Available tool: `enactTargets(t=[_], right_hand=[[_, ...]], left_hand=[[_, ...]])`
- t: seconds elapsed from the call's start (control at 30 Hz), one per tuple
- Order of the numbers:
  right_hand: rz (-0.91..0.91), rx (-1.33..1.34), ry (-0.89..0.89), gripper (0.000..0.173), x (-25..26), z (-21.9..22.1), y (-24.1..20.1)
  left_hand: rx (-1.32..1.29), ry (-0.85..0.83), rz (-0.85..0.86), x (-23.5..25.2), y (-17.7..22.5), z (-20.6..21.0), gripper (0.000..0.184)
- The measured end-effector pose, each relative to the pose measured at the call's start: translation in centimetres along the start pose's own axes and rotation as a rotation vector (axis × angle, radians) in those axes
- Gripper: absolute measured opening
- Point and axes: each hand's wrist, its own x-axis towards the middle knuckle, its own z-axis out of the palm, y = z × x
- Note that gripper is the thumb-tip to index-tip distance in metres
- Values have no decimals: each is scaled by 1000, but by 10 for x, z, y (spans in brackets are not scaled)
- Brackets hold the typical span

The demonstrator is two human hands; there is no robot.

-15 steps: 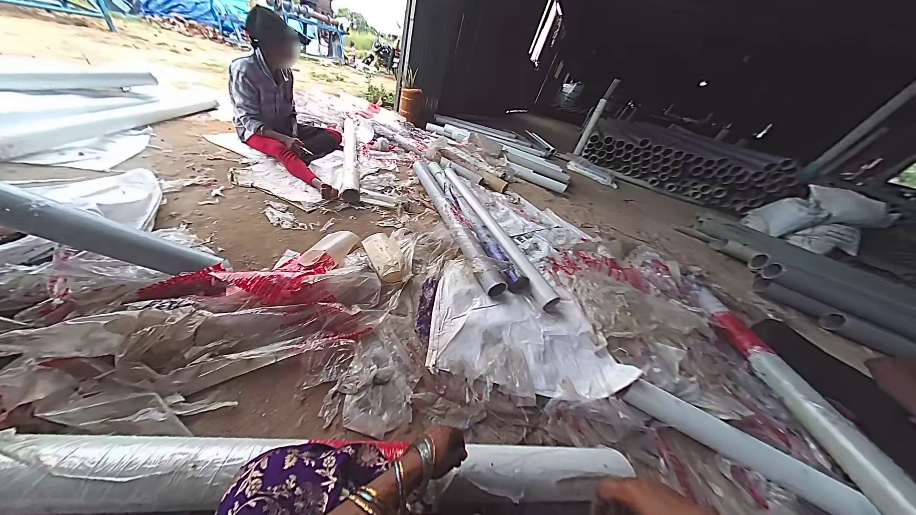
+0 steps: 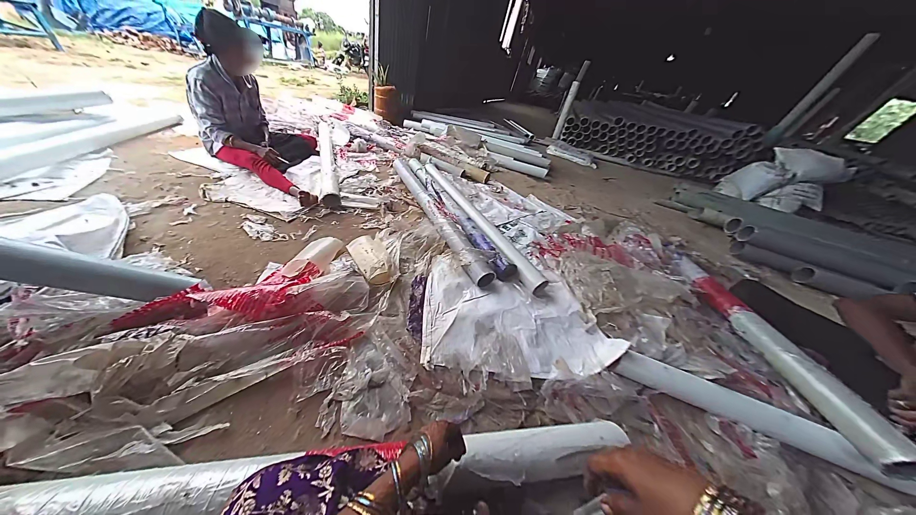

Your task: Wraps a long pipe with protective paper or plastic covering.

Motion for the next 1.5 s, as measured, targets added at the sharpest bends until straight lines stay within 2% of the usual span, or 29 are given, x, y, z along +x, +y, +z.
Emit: enactTargets(t=[0.47,1.5], right_hand=[[-33,2,18,32,4,2,5],[9,8,-18,33,4,0,1]], left_hand=[[-32,-15,-35,2,1,-1,40],[27,-13,-21,4,-1,0,31]])
